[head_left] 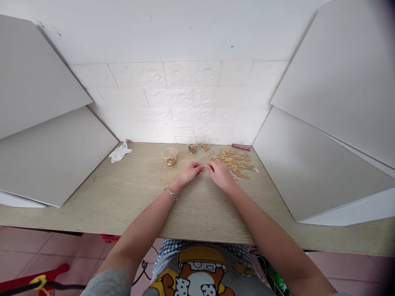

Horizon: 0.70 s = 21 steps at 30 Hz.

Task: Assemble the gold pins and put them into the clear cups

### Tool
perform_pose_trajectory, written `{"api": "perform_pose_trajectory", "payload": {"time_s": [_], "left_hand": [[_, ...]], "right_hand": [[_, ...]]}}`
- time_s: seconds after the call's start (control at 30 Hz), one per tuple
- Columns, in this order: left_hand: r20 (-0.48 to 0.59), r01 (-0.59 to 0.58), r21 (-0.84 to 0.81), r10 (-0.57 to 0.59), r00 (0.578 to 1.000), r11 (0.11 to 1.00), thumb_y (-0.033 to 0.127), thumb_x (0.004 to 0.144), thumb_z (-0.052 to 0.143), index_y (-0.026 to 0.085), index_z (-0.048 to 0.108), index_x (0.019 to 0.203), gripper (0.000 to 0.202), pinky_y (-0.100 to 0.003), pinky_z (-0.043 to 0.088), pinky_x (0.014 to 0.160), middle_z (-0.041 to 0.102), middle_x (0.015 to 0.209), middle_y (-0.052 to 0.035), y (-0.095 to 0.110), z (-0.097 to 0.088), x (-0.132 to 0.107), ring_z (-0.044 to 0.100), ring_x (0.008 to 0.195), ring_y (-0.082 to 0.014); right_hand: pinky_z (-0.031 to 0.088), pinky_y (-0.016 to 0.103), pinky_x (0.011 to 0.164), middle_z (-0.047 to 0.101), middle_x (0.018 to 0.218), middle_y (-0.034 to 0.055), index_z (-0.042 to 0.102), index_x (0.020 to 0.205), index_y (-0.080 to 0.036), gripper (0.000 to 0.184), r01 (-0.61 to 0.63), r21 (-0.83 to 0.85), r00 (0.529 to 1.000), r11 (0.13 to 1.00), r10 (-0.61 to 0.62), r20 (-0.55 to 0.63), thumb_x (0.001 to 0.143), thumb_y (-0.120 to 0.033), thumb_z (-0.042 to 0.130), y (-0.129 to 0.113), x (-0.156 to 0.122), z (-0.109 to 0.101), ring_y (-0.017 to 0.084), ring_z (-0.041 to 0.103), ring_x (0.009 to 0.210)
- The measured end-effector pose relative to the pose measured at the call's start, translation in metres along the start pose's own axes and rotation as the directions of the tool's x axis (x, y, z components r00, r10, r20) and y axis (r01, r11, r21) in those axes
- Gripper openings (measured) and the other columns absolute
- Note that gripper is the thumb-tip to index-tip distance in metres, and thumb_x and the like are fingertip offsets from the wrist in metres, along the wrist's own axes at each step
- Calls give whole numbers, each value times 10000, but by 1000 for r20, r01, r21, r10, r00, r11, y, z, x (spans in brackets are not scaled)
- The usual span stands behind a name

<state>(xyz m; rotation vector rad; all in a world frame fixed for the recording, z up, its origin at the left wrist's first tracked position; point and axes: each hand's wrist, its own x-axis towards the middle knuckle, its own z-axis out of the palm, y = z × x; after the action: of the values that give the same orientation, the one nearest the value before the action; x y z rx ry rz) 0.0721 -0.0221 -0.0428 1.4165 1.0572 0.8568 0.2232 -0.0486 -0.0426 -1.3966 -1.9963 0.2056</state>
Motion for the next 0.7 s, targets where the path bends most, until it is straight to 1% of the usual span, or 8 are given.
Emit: {"api": "perform_pose_trajectory", "payload": {"time_s": [0.07, 0.17, 0.3, 0.43, 0.5, 0.57, 0.63, 0.7], "left_hand": [[3, -19, 36, 19, 1000, 999, 265, 728, 597, 153, 581, 594, 175, -213, 379, 549, 568, 563, 6, 2, -1, -1, 472, 524, -90], [27, -26, 44, 25, 999, 999, 268, 722, 596, 161, 586, 606, 158, -206, 385, 549, 588, 596, 4, 2, -2, -2, 483, 539, -91], [59, -30, 65, 26, 998, 997, 260, 716, 595, 166, 596, 624, 132, -206, 389, 551, 592, 604, 5, 1, -5, -1, 488, 545, -93], [60, -47, 100, 41, 997, 994, 255, 729, 575, 166, 591, 618, 143, -210, 381, 551, 585, 595, 2, 2, -6, -1, 484, 546, -97], [49, -60, 114, 55, 997, 992, 254, 736, 564, 165, 588, 617, 151, -214, 376, 551, 580, 595, 2, 3, -6, -1, 479, 544, -97], [34, -69, 128, 65, 997, 989, 250, 744, 552, 166, 580, 609, 162, -218, 374, 553, 568, 584, 4, 4, -6, -1, 469, 535, -98], [12, -76, 142, 75, 997, 987, 245, 748, 542, 169, 567, 600, 169, -224, 377, 559, 554, 569, 7, 5, -5, 0, 465, 529, -100], [-14, -84, 163, 88, 996, 983, 246, 749, 539, 172, 558, 597, 170, -229, 382, 569, 555, 570, 5, 6, -5, 0, 473, 536, -106]], "right_hand": [[379, 281, 678, 633, 765, 65, 606, 750, -178, 186, 6, 2, 1000, 1000, -6, 28, 837, -164, 442, -1, 0, -5, 170, 549, 723], [375, 264, 650, 630, 721, 39, 616, 729, -176, 165, -32, 72, 998, 997, 28, 57, 807, -148, 473, -1, 1, -11, 151, 544, 680], [381, 245, 592, 622, 618, -1, 637, 713, -176, 133, -162, 221, 980, 962, 131, 147, 754, -154, 513, 5, 4, -13, 128, 542, 587], [424, 253, 595, 642, 624, 0, 635, 700, -177, 129, -294, 384, 951, 875, 227, 212, 737, -166, 513, 9, 5, -7, 131, 586, 570], [437, 258, 596, 647, 635, 4, 626, 684, -178, 132, -307, 446, 950, 841, 241, 199, 740, -174, 507, 9, 6, -3, 133, 596, 572], [438, 260, 586, 643, 623, 5, 618, 677, -179, 138, -302, 466, 953, 832, 258, 157, 746, -183, 499, 7, 5, 1, 135, 590, 565], [428, 262, 584, 635, 610, 4, 617, 681, -179, 137, -288, 422, 957, 860, 275, 93, 749, -187, 497, 3, 5, 4, 136, 576, 561], [413, 262, 597, 630, 617, 9, 620, 697, -177, 137, -247, 336, 966, 909, 256, 18, 754, -189, 497, 0, 4, 4, 137, 560, 574]]}}
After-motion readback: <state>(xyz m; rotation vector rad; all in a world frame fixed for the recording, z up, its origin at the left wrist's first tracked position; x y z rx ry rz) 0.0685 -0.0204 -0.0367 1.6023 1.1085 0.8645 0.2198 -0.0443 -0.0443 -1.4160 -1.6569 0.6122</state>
